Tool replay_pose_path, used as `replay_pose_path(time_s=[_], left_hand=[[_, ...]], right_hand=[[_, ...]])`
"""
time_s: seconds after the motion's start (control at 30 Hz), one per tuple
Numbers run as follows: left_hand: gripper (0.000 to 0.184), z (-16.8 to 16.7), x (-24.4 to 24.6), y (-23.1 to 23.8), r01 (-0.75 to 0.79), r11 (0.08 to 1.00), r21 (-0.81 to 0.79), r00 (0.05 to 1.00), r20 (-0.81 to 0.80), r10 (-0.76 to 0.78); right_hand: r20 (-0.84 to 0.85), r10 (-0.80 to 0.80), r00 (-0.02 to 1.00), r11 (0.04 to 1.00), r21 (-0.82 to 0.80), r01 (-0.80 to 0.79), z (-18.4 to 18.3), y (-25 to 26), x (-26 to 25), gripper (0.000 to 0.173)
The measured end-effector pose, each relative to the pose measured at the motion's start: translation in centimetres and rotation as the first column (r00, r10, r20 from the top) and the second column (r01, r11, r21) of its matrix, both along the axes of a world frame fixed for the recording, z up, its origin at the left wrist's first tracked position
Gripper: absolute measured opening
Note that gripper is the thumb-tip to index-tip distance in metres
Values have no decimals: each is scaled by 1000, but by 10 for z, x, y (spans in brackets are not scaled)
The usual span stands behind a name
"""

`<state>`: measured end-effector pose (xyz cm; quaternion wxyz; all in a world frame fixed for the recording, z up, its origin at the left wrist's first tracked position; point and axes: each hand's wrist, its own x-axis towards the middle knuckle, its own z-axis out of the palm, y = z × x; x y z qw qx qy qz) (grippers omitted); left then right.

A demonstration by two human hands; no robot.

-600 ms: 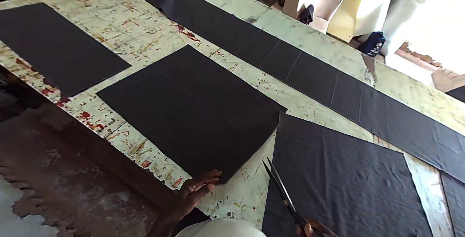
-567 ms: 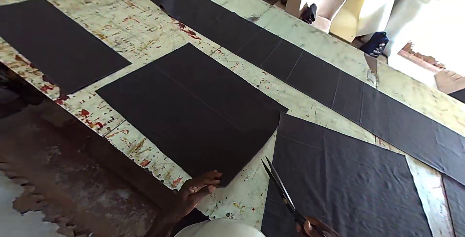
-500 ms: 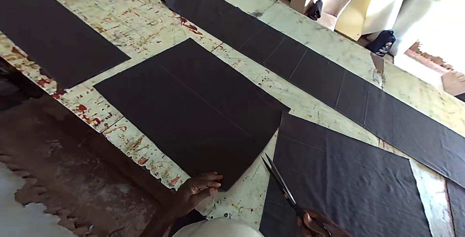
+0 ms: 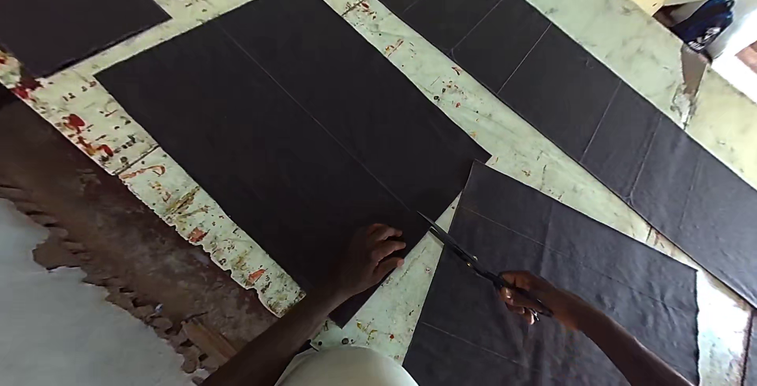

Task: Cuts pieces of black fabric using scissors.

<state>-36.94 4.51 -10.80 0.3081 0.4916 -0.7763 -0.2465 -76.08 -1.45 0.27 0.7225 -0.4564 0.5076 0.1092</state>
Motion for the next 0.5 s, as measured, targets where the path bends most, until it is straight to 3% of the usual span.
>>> replay_pose_path(time_s=[0.5], left_hand=[[35, -4, -1, 2, 31, 999, -14, 993, 114, -29]], right_hand=[[-76, 42, 996, 999, -22, -43, -8, -3, 12, 52]])
